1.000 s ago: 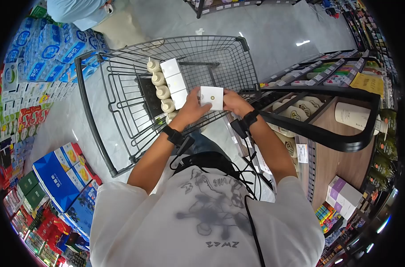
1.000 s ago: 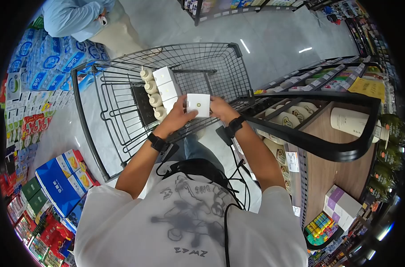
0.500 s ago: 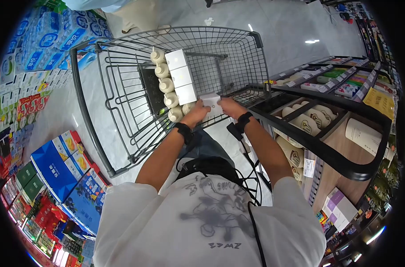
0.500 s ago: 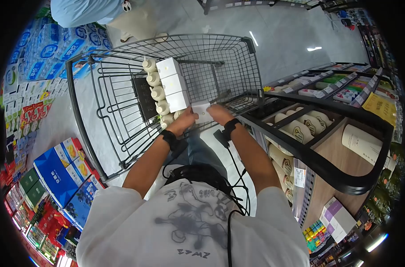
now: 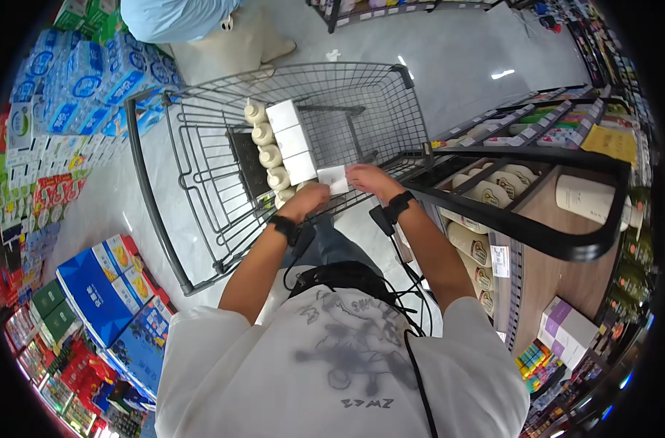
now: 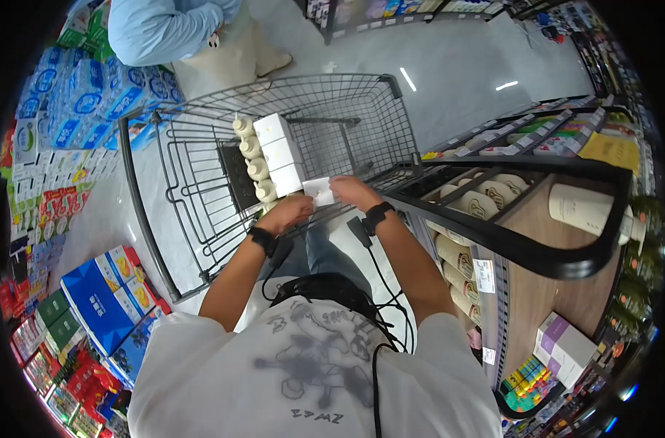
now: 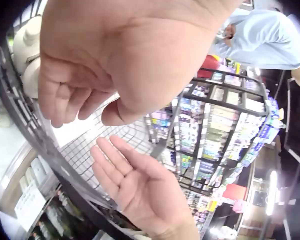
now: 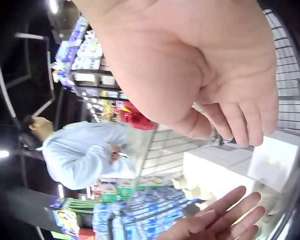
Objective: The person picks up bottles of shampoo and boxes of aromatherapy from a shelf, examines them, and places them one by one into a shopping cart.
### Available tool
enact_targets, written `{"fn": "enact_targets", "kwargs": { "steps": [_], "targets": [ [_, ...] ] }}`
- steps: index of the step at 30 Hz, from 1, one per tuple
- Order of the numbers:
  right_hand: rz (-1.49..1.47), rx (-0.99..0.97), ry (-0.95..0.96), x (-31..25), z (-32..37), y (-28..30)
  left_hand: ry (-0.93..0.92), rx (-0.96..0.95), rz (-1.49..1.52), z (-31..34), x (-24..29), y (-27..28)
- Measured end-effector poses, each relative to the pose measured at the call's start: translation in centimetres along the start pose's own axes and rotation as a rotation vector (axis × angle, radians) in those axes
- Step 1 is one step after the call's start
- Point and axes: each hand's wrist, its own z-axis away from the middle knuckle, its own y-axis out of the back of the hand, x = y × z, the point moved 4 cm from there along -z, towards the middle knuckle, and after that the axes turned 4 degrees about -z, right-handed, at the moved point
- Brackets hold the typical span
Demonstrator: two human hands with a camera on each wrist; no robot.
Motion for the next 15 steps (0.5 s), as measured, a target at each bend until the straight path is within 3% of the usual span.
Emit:
{"fn": "enact_targets", "kwargs": {
  "steps": [1, 3, 7, 9, 11, 15],
  "targets": [
    [-0.086, 0.020, -0.013, -2.3, 2.2, 0.0, -0.003, 0.075, 0.094, 3.5, 2.8, -1.0],
    [-0.258, 0.065, -0.034, -7.1, 6.8, -0.1, -0.011, 0.010, 0.023, 7.3, 6.2, -0.8],
    [-0.195, 0.143, 0.355, -10.8, 16.5, 0.6, -0.286, 0.128, -0.004, 12.9, 11.5, -1.8],
    [-0.257, 0.201, 0.441, -11.9, 22.5, -0.1, -0.382, 0.096, -0.025, 14.9, 14.2, -3.8],
    [-0.243, 0.269, 0.546, -11.4, 27.7, -1.1, -0.429, 0.010, -0.090, 15.9, 16.2, -6.4],
    [-0.354, 0.578, 0.579, -8.4, 37.4, -3.9, -0.473, -0.308, -0.245, 16.3, 18.5, -13.9]
  ]
}}
